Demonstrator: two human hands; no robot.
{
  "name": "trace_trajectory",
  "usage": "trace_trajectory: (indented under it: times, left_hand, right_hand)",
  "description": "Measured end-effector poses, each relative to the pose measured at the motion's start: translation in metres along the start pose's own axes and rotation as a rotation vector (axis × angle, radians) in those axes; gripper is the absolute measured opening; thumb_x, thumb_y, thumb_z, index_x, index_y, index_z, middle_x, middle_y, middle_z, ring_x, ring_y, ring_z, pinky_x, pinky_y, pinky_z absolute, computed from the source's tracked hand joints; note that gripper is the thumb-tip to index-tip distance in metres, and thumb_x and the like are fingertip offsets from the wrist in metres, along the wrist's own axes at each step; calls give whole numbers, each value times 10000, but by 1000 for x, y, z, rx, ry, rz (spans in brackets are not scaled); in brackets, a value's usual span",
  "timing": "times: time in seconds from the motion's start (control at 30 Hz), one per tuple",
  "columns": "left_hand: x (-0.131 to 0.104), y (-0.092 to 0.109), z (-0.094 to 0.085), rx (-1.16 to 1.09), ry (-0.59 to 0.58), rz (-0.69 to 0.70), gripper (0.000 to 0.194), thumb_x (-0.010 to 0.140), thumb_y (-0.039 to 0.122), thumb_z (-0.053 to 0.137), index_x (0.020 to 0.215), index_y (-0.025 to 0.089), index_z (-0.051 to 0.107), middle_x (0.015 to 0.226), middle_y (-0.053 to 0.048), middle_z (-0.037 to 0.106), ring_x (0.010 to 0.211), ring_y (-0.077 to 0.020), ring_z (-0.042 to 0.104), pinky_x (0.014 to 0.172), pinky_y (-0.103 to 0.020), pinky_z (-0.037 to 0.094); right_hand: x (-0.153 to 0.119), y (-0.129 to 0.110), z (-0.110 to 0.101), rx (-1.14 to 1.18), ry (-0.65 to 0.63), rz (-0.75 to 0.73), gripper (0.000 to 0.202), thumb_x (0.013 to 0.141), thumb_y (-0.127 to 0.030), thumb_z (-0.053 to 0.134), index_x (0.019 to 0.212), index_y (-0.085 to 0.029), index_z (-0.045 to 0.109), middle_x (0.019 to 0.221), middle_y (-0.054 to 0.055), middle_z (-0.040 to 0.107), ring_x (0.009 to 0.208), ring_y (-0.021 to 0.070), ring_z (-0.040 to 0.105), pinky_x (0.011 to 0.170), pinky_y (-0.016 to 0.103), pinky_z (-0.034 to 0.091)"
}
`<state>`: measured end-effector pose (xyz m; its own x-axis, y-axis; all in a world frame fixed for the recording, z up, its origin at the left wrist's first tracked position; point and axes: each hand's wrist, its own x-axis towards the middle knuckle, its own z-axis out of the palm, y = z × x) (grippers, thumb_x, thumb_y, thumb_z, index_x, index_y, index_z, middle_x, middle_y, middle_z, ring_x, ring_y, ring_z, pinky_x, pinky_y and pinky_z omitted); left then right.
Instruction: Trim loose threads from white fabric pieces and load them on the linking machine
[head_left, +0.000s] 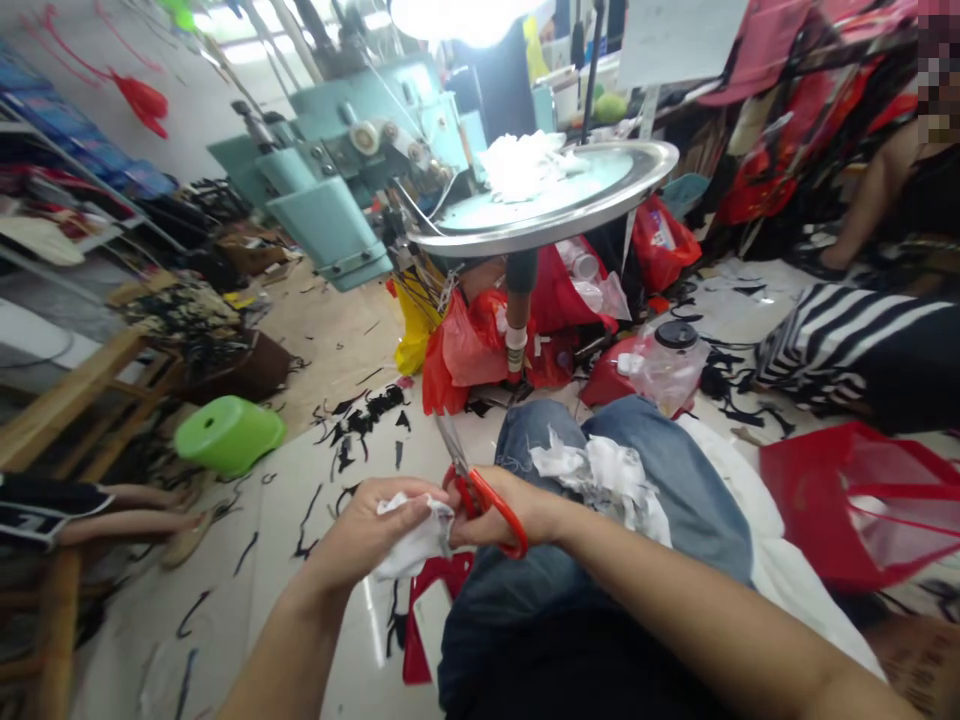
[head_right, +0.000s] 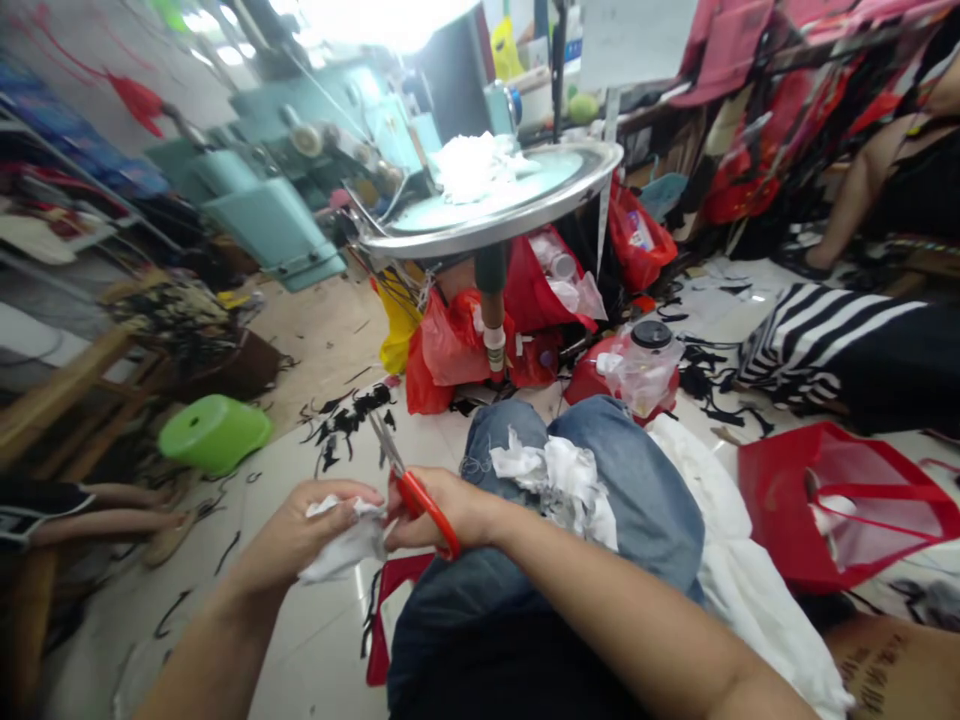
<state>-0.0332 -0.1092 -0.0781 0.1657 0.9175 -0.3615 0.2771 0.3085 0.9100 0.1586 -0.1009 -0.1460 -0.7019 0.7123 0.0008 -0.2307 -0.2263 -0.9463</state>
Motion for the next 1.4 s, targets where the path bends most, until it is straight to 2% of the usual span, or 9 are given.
trace_trajectory:
  times: [0.23,0.4,0.53,0.77,0.93,1.07,1.13,1.27,1.4]
  left_hand:
    - [-11,2,-40,-78,118,-78,470,523,536,876,719,134,732,486,-22,596,387,-107,489,352,-181,338]
    - [-3,1,-25,-74,58,-56,452,527,521,876,721,138,736,516,-29,616,406,-106,490,374,-189,354]
    - [-2,8,-22,50,-76,-59,366,613,463,839,759,135,766,591,-76,677,456,-136,551,413,-209,401]
    - [-10,12,-52,166,-60,-78,513,526,337,857,998,164,754,666,-66,710,493,-168,602,404,-210,429]
    - [-4,9,-40,295,-100,-117,274,620,371,827,770,153,758,575,-38,666,471,-137,567,401,-188,411]
    - [-7,15,-33,317,-69,-119,261,693,416,779,718,159,741,544,-30,650,444,-125,546,374,-179,386]
    - [-10,20,-36,337,-54,-103,253,692,411,777,717,161,743,549,-32,653,449,-130,554,374,-181,391]
    - [-12,26,-46,399,-55,-110,241,683,398,775,718,160,752,556,-37,666,449,-150,574,380,-201,414]
    - [-12,30,-48,481,-82,-99,238,682,406,765,702,168,751,546,-30,658,442,-146,564,381,-200,399]
  right_hand:
    - [-19,-1,-16,1,226,45,294,632,-159,718,733,-212,447,623,-43,644,618,167,678,570,249,498]
    - [4,7,4,-45,272,-77,312,637,-139,701,849,-204,482,909,7,676,651,113,620,584,237,488]
    - [25,1,13,18,190,-92,339,618,-206,756,791,-203,464,705,-57,604,620,138,649,588,255,514]
    - [-4,-27,-21,-47,395,-69,340,624,-222,735,756,-223,422,613,-61,631,612,174,689,607,288,522]
    - [-6,-28,-24,-105,438,-84,295,643,-240,709,755,-223,437,652,-45,615,633,166,654,613,284,500]
    - [-17,-23,-22,-413,549,-35,328,686,-367,758,746,-206,479,692,-42,547,648,131,528,614,257,418]
    - [-33,-16,-17,-404,377,27,398,717,-507,749,759,-193,508,687,-42,502,634,118,474,590,243,381]
    - [-66,6,2,-6,-222,189,643,792,-789,490,866,-156,581,755,16,570,615,121,550,596,246,435]
    - [-65,20,19,177,-317,297,753,778,-861,373,879,-149,597,731,24,594,565,103,575,581,227,455]
